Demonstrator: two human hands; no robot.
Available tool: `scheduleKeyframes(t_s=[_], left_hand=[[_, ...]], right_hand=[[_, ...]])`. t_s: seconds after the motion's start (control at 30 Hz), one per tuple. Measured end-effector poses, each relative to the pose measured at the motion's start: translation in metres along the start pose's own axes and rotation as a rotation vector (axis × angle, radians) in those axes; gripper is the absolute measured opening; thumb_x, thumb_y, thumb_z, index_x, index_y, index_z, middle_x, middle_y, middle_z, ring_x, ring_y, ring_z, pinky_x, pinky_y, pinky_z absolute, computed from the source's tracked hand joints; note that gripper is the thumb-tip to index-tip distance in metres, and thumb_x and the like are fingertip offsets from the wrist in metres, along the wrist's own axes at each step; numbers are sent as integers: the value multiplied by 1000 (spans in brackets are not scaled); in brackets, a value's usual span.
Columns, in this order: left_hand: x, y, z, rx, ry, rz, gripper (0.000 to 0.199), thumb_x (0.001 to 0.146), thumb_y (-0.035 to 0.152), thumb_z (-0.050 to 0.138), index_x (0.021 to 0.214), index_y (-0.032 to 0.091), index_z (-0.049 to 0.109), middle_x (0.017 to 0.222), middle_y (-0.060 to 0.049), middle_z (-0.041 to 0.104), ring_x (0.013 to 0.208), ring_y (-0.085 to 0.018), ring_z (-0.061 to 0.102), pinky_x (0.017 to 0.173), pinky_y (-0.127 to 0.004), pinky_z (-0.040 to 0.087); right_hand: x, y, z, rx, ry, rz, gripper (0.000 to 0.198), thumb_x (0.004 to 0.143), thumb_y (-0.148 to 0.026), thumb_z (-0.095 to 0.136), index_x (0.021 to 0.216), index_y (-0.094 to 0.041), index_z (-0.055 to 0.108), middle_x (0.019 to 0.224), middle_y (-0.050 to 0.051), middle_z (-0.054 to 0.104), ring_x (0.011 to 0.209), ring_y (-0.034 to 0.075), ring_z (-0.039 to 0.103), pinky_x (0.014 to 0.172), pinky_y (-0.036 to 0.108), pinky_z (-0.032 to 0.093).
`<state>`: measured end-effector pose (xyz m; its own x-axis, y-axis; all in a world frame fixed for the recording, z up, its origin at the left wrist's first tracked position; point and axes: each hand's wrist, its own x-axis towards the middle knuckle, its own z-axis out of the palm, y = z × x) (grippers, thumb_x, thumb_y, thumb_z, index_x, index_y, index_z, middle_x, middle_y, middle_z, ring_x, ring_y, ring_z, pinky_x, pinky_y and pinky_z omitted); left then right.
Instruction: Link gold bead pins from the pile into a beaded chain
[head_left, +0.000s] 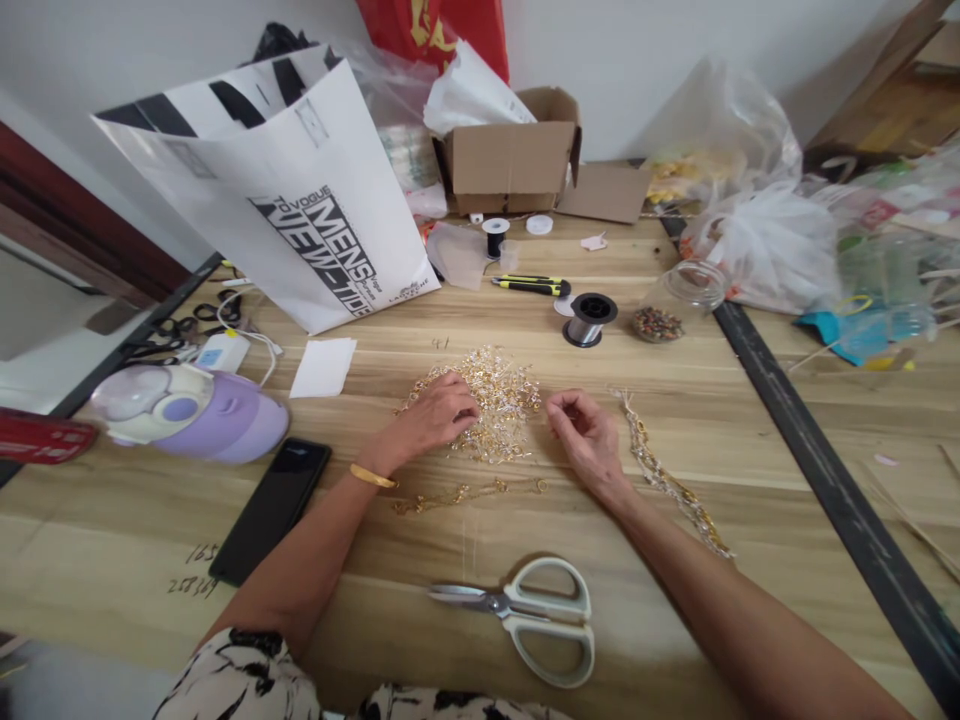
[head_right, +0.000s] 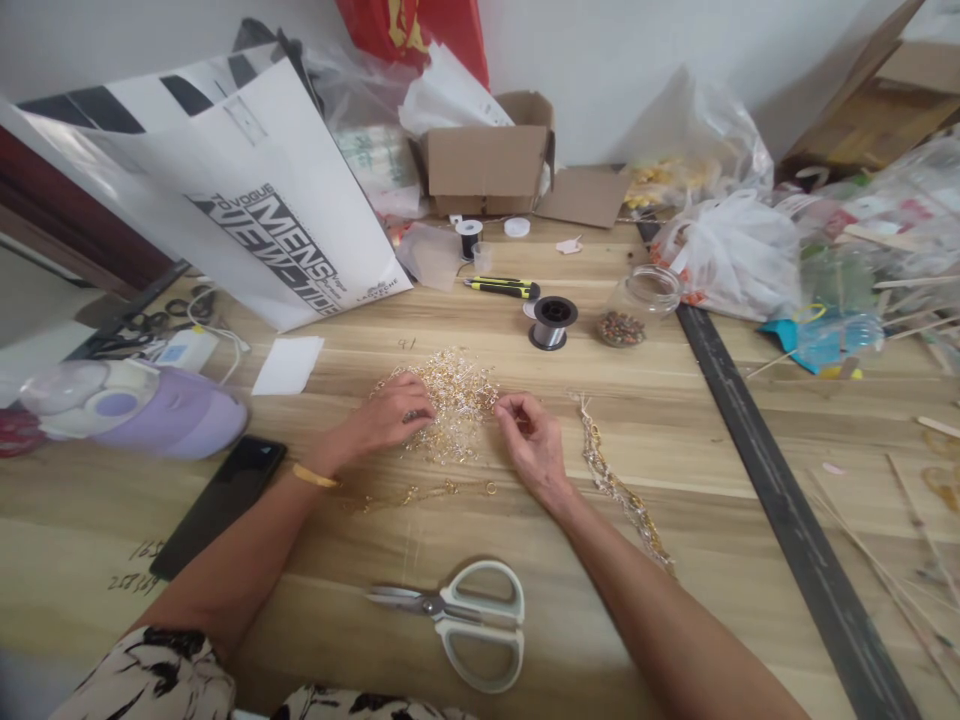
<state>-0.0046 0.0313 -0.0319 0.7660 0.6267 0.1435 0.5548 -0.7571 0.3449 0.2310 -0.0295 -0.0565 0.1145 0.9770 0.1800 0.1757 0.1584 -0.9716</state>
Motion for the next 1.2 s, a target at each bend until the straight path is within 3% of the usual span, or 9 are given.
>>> scheduleKeyframes(t_s=[0.43, 0.67, 1.2], left_hand=[[0, 7, -2, -69, 9, 28, 10, 84, 15, 58, 86, 18, 68, 82, -5, 64, 91, -21, 51, 85, -36, 42], [3, 24, 0, -69, -49, 90, 14, 84, 17, 60, 72, 17, 67, 76, -5, 60, 92, -21, 49, 85, -32, 40], [4, 29, 2, -3, -71, 105, 21, 91, 19, 51, 76, 14, 65, 77, -5, 60, 87, -19, 49, 81, -31, 39]], right_hand=[[0, -2, 0, -18, -8, -3, 20, 83, -39, 59, 80, -19, 59, 69, 0, 58, 62, 13, 54, 56, 25, 43], [0, 0, 0, -6, -11, -4, 21, 83, -39, 59, 80, -19, 59, 70, 1, 58, 60, 12, 51, 53, 25, 40], [0, -1, 0, -8, -5, -4, 22, 83, -39, 59, 79, -17, 59, 67, 0, 56, 57, 11, 48, 52, 23, 38]])
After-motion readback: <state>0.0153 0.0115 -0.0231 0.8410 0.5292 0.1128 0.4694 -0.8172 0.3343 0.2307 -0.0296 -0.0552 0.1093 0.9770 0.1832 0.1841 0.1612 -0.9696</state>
